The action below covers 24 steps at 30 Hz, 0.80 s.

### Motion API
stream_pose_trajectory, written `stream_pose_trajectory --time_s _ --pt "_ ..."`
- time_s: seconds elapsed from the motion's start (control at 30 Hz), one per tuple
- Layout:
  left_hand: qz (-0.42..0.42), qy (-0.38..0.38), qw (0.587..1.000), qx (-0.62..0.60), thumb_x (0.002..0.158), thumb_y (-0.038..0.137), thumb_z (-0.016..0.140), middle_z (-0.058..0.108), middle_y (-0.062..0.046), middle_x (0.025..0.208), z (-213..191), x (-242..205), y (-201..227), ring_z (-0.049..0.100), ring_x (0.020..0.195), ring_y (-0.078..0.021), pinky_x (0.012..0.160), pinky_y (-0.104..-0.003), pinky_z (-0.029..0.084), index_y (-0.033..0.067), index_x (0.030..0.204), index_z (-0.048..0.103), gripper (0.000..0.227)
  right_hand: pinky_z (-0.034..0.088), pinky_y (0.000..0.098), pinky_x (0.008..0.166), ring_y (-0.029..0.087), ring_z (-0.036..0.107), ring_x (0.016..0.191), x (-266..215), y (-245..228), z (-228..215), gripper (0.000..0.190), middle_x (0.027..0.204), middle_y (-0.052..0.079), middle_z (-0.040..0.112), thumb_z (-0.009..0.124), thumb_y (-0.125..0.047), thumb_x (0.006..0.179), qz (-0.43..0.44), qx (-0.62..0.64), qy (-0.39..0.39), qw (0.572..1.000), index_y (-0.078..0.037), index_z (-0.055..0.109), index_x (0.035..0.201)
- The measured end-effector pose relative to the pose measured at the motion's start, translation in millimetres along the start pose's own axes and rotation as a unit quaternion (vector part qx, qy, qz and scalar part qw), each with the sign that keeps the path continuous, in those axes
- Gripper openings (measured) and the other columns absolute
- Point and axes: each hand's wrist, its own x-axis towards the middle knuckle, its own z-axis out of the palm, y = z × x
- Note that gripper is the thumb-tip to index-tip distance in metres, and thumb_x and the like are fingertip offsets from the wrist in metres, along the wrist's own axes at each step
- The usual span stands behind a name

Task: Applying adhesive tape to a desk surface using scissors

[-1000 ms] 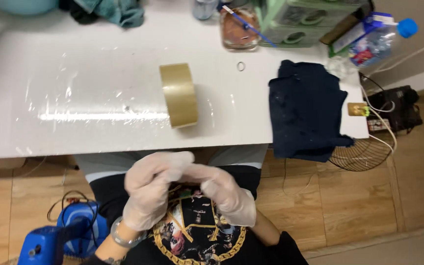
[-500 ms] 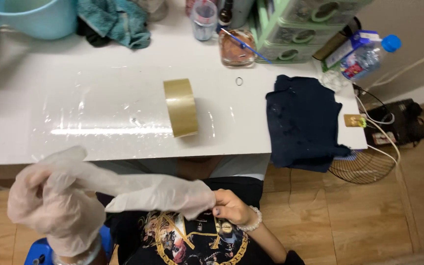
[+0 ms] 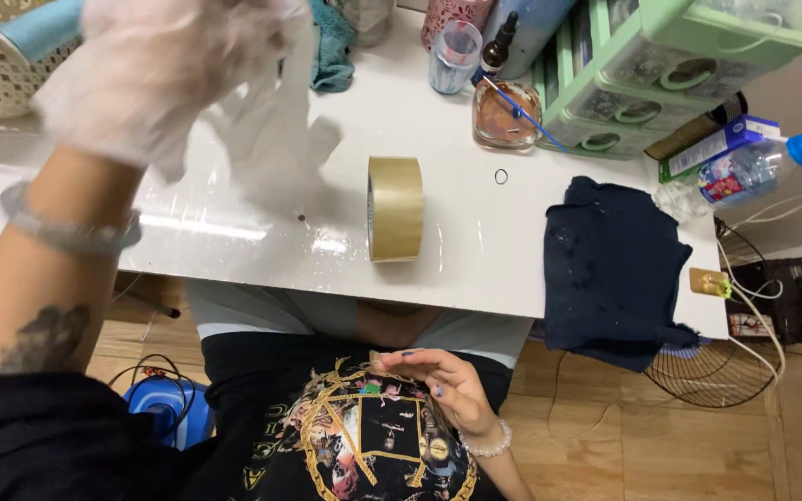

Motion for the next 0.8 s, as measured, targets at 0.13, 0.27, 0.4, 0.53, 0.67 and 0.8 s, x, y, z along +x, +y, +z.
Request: stream_pose_trajectory --time_s 0.13,0.27,0.4,0.53,0.67,0.8 --pt "-0.141 0.252 0.905 -0.313 0.085 0.062 0.058 0.028 -0.003 0.149 -2.3 50.7 7.0 0.025 0.137 -0.0275 0.112 -0.046 0.022 0.019 0.145 0.028 0.08 0.048 0.0555 0.114 0.045 0.06 0.129 -5.2 2.4 -8.7 0.039 0.135 0.03 0.061 0.061 -0.02 0.105 -0.002 -0.009 0.053 0.999 0.007 0.055 0.134" --pt "-0.242 0.463 0.639 -0.564 0.088 0.028 0.066 0.055 -0.004 0.124 -19.2 106.8 42.7 0.051 0.112 -0.0275 0.095 -0.04 0.043 0.0169 0.127 0.055 0.042 0.048 0.0561 0.114 0.045 0.06 0.128 -6.3 7.1 -13.6 0.039 0.134 0.03 0.061 0.061 -0.021 0.105 0.004 -0.016 0.066 0.998 0.006 0.056 0.132" --pt "-0.294 0.572 0.354 -0.679 0.09 0.001 0.071 0.076 -0.006 0.105 -36.2 101.5 39.6 0.071 0.094 -0.028 0.082 -0.036 0.058 0.0146 0.114 0.076 0.028 0.047 0.0566 0.114 0.045 0.06 0.126 -3.8 1.9 -8.0 0.038 0.134 0.029 0.06 0.063 -0.021 0.104 0.007 -0.003 0.052 0.999 0.006 0.058 0.13" --pt "-0.108 0.281 0.298 -0.906 0.097 0.048 0.065 0.063 -0.01 0.136 -41.9 34.3 41.7 0.064 0.101 -0.0297 0.09 -0.046 0.045 0.0194 0.14 0.061 0.051 0.053 0.0506 0.109 0.04 0.064 0.122 -2.5 -6.2 -7.8 0.037 0.131 0.026 0.064 0.063 -0.023 0.102 0.005 -0.073 0.056 0.996 0.004 0.061 0.128" --pt "-0.137 0.374 -0.159 -0.903 0.101 0.028 0.058 0.064 -0.007 0.144 -73.5 -61.2 51.3 0.059 0.142 -0.0203 0.121 -0.035 0.048 0.013 0.13 0.063 0.033 0.066 0.0366 0.088 0.03 0.072 0.098 16.6 -15.1 -0.2 0.022 0.114 0.021 0.071 0.06 -0.012 0.102 -0.1 -0.21 0.096 0.968 0.0 0.066 0.118" --pt "0.064 0.299 -0.205 -0.93 0.064 0.019 0.057 0.072 -0.019 0.136 -109.2 -87.7 128.5 0.066 0.134 -0.0317 0.118 -0.052 0.047 0.0063 0.129 0.068 0.067 0.064 0.0317 0.078 0.025 0.07 0.093 31.2 -24.3 11.5 0.032 0.119 0.021 0.068 0.066 -0.027 0.101 -0.169 -0.298 0.149 0.928 -0.001 0.064 0.12"
